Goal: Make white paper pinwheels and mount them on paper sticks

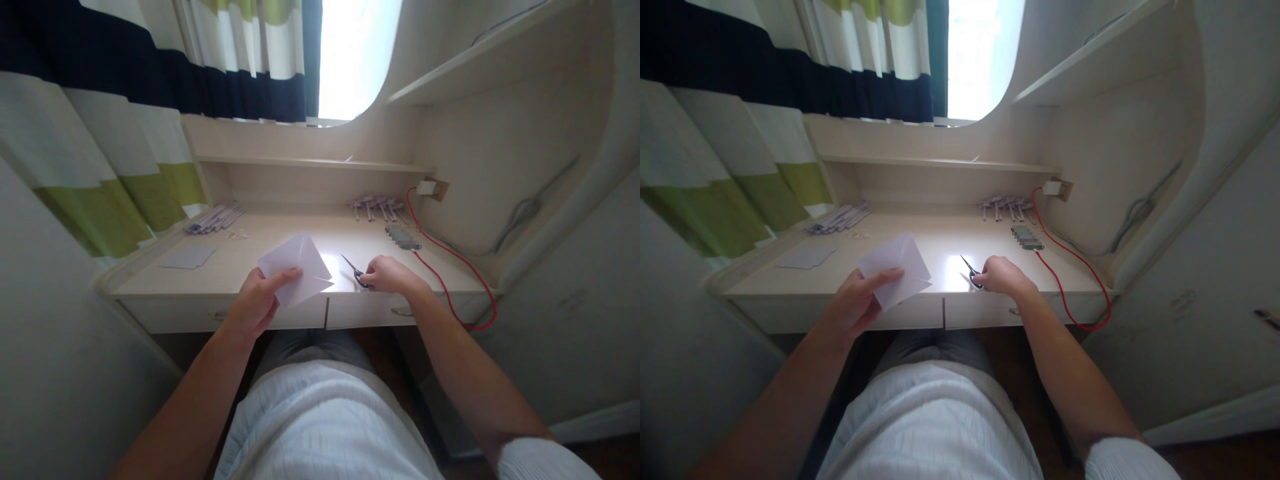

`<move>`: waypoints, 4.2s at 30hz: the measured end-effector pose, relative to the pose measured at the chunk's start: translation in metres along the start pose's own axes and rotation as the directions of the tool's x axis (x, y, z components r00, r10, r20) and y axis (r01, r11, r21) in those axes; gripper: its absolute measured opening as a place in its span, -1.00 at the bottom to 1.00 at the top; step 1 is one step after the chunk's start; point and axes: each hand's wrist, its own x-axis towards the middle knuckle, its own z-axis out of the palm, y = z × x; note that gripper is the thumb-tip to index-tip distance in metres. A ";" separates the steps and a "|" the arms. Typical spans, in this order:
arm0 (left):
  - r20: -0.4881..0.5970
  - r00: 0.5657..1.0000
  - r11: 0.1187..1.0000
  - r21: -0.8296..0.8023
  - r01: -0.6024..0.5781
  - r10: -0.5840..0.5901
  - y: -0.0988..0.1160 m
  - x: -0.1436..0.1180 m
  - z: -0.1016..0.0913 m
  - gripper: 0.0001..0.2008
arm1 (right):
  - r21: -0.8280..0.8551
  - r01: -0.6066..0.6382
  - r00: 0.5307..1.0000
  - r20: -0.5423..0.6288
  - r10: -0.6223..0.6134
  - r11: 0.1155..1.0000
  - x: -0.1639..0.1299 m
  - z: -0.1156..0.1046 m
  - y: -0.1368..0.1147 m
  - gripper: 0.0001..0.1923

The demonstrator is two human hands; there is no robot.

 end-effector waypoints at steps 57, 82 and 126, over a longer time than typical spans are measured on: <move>-0.046 0.991 0.991 -0.022 -0.130 0.129 0.016 -0.020 0.013 -0.67 | 0.810 0.361 0.913 -0.207 -0.351 0.461 -0.128 0.025 -0.021 -0.63; -0.040 0.990 0.990 -0.036 -0.139 0.137 0.015 -0.018 0.013 -0.72 | 0.780 0.386 0.910 -0.232 -0.345 0.493 -0.124 0.029 -0.019 -0.65; -0.084 0.991 0.994 0.015 -0.108 0.109 0.018 -0.017 0.010 -0.73 | 0.734 0.359 0.926 -0.202 -0.319 0.576 -0.117 0.026 -0.015 -0.60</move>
